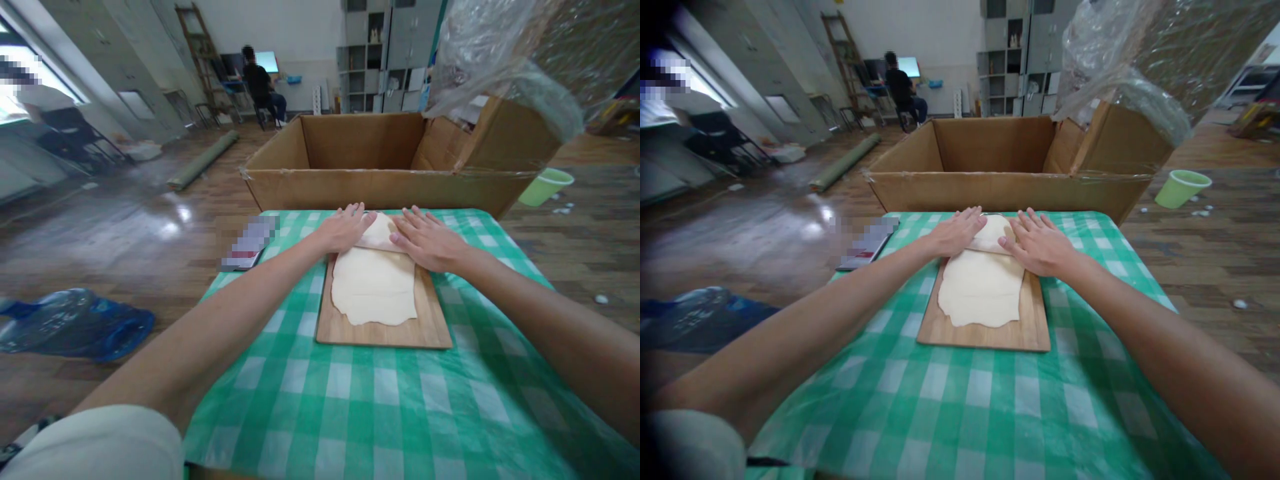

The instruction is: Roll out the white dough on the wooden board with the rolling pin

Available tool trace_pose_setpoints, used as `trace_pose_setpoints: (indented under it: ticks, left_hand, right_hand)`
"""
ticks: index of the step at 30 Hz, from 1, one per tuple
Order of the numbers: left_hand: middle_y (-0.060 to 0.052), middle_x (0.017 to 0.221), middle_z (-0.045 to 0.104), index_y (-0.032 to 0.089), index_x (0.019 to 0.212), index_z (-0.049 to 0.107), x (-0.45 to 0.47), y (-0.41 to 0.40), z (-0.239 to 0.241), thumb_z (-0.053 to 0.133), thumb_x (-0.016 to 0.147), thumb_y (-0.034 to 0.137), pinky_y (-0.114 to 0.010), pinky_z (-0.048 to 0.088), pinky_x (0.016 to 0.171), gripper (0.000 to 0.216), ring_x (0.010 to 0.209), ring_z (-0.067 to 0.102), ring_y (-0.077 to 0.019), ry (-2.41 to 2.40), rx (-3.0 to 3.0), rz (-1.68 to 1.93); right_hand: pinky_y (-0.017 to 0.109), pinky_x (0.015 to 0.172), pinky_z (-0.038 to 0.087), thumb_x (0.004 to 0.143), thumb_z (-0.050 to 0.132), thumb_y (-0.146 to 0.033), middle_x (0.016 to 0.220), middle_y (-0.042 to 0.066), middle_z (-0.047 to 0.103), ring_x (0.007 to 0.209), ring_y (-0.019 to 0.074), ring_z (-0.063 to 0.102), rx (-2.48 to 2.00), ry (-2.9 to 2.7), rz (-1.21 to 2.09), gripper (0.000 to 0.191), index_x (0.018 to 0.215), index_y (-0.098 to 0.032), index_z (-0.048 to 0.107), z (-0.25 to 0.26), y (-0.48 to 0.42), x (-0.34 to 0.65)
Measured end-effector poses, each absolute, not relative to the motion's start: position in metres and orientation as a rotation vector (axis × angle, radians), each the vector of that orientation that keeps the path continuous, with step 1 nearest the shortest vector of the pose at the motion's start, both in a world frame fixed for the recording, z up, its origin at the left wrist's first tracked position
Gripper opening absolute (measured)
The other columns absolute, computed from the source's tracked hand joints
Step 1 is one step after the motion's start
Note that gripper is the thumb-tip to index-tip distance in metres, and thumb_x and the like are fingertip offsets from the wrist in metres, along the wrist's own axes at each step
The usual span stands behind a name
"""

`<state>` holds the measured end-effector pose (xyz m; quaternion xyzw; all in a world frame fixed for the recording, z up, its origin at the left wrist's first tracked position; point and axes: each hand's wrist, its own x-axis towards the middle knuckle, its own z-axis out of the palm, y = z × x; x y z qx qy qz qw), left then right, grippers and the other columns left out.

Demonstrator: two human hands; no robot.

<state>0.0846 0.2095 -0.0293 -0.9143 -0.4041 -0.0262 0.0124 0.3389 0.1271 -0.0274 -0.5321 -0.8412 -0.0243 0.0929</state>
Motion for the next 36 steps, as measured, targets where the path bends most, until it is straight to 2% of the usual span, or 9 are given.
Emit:
trace_pose_setpoints:
  ticks: [3, 8, 13, 19, 27, 32, 36]
  left_hand:
    - [-0.014, 0.174, 0.024, 0.021, 0.163, 0.035, 0.076, 0.193, -0.034, 0.023, 0.11, 0.032, -0.055, 0.026, 0.127, 0.055, 0.16, 0.026, -0.0298, -1.261, -2.826, -0.128]
    - [-0.012, 0.171, 0.033, 0.021, 0.161, 0.037, 0.068, 0.159, -0.032, 0.015, 0.112, 0.039, -0.052, 0.025, 0.128, 0.057, 0.158, 0.031, -0.0264, -1.241, -2.787, -0.224]
    - [-0.019, 0.168, 0.037, 0.006, 0.16, 0.037, 0.065, 0.107, -0.025, 0.013, 0.11, 0.054, -0.048, 0.02, 0.13, 0.074, 0.16, 0.027, -0.0293, -1.289, -2.678, -0.38]
    - [-0.022, 0.168, 0.034, 0.003, 0.162, 0.032, 0.059, 0.058, -0.028, 0.019, 0.108, 0.061, -0.046, 0.019, 0.131, 0.08, 0.159, 0.029, -0.0288, -1.297, -2.686, -0.411]
    - [-0.024, 0.171, 0.025, 0.001, 0.163, 0.024, 0.05, 0.017, -0.025, 0.031, 0.106, 0.062, -0.05, 0.017, 0.132, 0.084, 0.162, 0.018, -0.0314, -1.243, -2.725, -0.461]
    - [-0.022, 0.172, 0.024, 0.005, 0.165, 0.021, 0.039, -0.006, -0.028, 0.037, 0.104, 0.064, -0.052, 0.017, 0.132, 0.086, 0.163, 0.016, -0.0326, -1.186, -2.778, -0.484]
    - [-0.021, 0.173, 0.024, 0.007, 0.165, 0.024, 0.032, -0.011, -0.028, 0.041, 0.102, 0.066, -0.053, 0.018, 0.133, 0.087, 0.162, 0.016, -0.0339, -1.149, -2.793, -0.497]
  right_hand:
    - [0.059, 0.128, 0.021, 0.103, 0.014, -0.073, 0.168, 0.018, 0.035, 0.159, 0.0389, 0.021, -1.584, -2.483, -0.142, 0.092, 0.162, -0.007, 0.039, -0.02, 0.113, 0.332]
    - [0.057, 0.127, 0.022, 0.103, 0.019, -0.071, 0.167, 0.02, 0.036, 0.157, 0.0394, 0.029, -1.474, -2.508, -0.215, 0.091, 0.164, -0.005, 0.032, -0.012, 0.091, 0.322]
    - [0.054, 0.121, 0.036, 0.103, 0.023, -0.072, 0.162, 0.026, 0.044, 0.15, 0.0389, 0.042, -1.462, -2.535, -0.169, 0.092, 0.159, -0.001, 0.04, -0.015, 0.064, 0.319]
    - [0.055, 0.125, 0.031, 0.102, 0.029, -0.073, 0.167, 0.022, 0.036, 0.156, 0.0376, 0.032, -1.433, -2.516, -0.181, 0.091, 0.162, -0.004, 0.036, -0.022, 0.024, 0.318]
    - [0.056, 0.128, 0.027, 0.102, 0.034, -0.073, 0.169, 0.023, 0.029, 0.158, 0.0376, 0.027, -1.407, -2.518, -0.202, 0.094, 0.165, -0.003, 0.029, -0.02, -0.022, 0.312]
    - [0.061, 0.127, 0.026, 0.101, 0.04, -0.073, 0.171, 0.023, 0.023, 0.16, 0.0388, 0.02, -1.345, -2.511, -0.203, 0.097, 0.167, -0.005, 0.023, -0.024, -0.049, 0.31]
    - [0.06, 0.127, 0.027, 0.1, 0.042, -0.073, 0.172, 0.022, 0.023, 0.159, 0.0379, 0.022, -1.308, -2.513, -0.178, 0.097, 0.167, -0.007, 0.022, -0.024, -0.057, 0.312]
